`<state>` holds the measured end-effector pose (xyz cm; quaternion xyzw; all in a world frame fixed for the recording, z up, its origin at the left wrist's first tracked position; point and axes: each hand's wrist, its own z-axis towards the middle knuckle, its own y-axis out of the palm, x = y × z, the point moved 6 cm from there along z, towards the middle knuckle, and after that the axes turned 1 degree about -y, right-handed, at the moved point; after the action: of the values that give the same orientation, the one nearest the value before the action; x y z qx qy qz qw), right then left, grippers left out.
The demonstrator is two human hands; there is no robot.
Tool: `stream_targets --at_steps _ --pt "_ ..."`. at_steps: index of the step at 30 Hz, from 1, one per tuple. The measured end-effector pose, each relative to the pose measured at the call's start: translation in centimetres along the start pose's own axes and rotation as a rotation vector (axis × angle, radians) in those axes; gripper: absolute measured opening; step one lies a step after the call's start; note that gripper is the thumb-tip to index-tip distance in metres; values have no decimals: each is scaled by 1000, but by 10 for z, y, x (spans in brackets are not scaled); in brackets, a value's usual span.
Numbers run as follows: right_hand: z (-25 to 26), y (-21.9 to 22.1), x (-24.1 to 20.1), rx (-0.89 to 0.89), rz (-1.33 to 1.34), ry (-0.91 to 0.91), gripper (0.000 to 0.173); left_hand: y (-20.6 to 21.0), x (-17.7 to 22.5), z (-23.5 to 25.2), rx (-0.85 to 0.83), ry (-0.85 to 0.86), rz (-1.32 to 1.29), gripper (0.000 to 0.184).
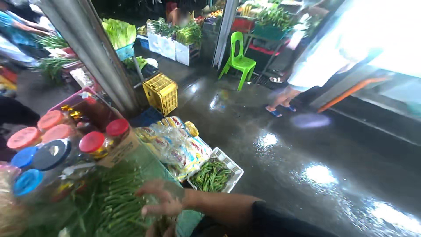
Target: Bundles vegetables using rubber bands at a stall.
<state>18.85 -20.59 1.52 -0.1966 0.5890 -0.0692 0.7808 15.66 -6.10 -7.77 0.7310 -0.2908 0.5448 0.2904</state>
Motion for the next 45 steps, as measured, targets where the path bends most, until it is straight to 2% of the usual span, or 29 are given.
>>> stream_targets --at_steps 1,3,4,5,7,8,9,10,11,12,13,14,16,19,25,26,28,32,33,35,38,40,42,45 --pt "-2 5 -4 -65 -67 29 54 6 11 4 5 40 27 19" --pt "-10 11 -17 -275 -130 284 56 15 32 10 8 118 120 24" --pt "-12 14 -15 -287 -111 334 55 17 42 8 24 123 210 27" --pt "-11 17 -5 -231 -70 285 52 14 41 8 46 68 262 31" --pt "-4 36 20 -248 99 173 50 -6 24 12 69 9 266 31" --pt "-5 50 33 -279 243 194 58 -14 18 7 95 -71 288 31" --pt "-4 56 49 -246 367 234 67 -23 16 2 133 -148 322 34" --pt "-1 53 67 -157 408 305 68 -34 19 -3 188 -192 344 35" --pt "-1 44 90 -57 323 369 59 -44 23 -10 258 -198 343 34" --pt "-6 37 114 -15 125 398 45 -55 27 -17 320 -184 330 33" --pt "-16 38 134 -41 -109 386 34 -65 27 -26 373 -138 292 31" --pt "-30 48 149 -139 -258 398 33 -73 26 -35 419 -92 241 29" --pt "-62 79 165 -263 -421 385 30 -84 19 -49 498 -39 151 26" --pt "-77 88 158 -243 -484 366 13 -85 2 -56 587 -12 42 22" --pt "-63 82 162 -325 -417 354 19 -74 -29 -52 582 -83 -56 22" --pt "-61 80 161 -292 -366 354 21 -73 -30 -49 571 -86 -45 21" --pt "-56 70 157 -103 -94 349 20 -73 -31 -45 551 -119 11 24" --pt "-36 47 122 103 801 389 16 -74 -35 -38 525 -244 94 30" --pt "-31 40 113 117 941 372 20 -73 -35 -35 522 -276 100 29" --pt "-24 25 99 130 998 322 28 -70 -36 -30 521 -351 108 31" --pt "-17 10 95 91 662 359 31 -66 -39 -23 503 -379 77 30" --pt "-17 12 103 -20 432 393 54 -61 -37 -19 471 -374 109 31" --pt "-12 16 102 -146 254 305 81 -58 -31 -13 422 -366 189 33" --pt "7 27 71 -300 92 124 101 -51 -20 -6 323 -305 371 35"
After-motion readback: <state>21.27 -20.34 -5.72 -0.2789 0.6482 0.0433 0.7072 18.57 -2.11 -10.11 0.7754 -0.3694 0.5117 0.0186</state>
